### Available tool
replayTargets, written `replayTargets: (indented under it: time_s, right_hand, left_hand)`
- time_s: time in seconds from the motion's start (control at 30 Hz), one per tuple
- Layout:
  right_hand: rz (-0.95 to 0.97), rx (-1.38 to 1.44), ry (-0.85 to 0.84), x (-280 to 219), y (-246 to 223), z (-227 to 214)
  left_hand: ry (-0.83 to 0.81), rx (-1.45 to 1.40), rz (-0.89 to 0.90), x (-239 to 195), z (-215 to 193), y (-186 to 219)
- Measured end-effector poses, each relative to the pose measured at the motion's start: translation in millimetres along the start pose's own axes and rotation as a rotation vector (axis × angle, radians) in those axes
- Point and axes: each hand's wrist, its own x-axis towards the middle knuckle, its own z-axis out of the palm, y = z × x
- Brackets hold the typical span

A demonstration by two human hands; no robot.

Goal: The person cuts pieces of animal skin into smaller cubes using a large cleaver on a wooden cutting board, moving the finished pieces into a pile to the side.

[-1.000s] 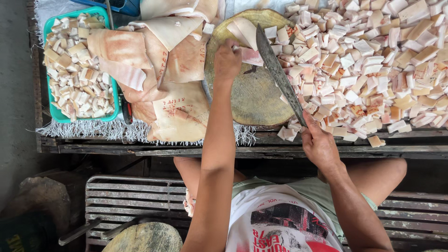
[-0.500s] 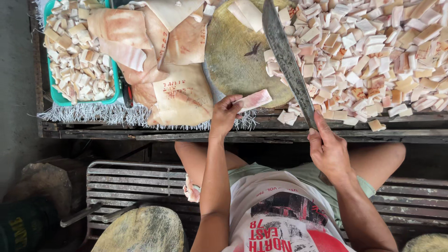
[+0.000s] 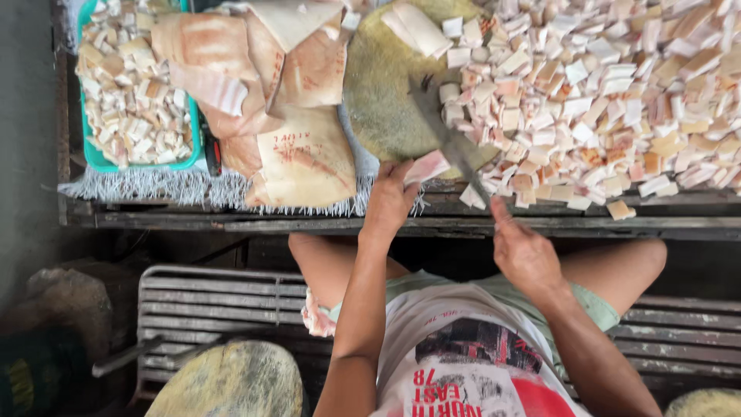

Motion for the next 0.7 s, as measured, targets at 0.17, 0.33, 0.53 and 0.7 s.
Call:
replayTargets:
  time_s: [0.17,0.33,0.53,0.7]
  right_hand:
    - [0.236,0.219,0.159,-5,1,-31]
    - [0.004,0.292,0.387,-11,6,-24]
    - [0.124,-0.064,-0.145,-9,2,9]
    - [0.090,0.096,0.136,-3,0,-28]
  left_hand:
    - [0.030,0.005,0.010,9,2,16]
    - [0.060,0.059,0.056,13,5,23]
    - [0.097,0.075,0.124,14,8,16]
    - [0.067,0.096,0.089,16,11,17]
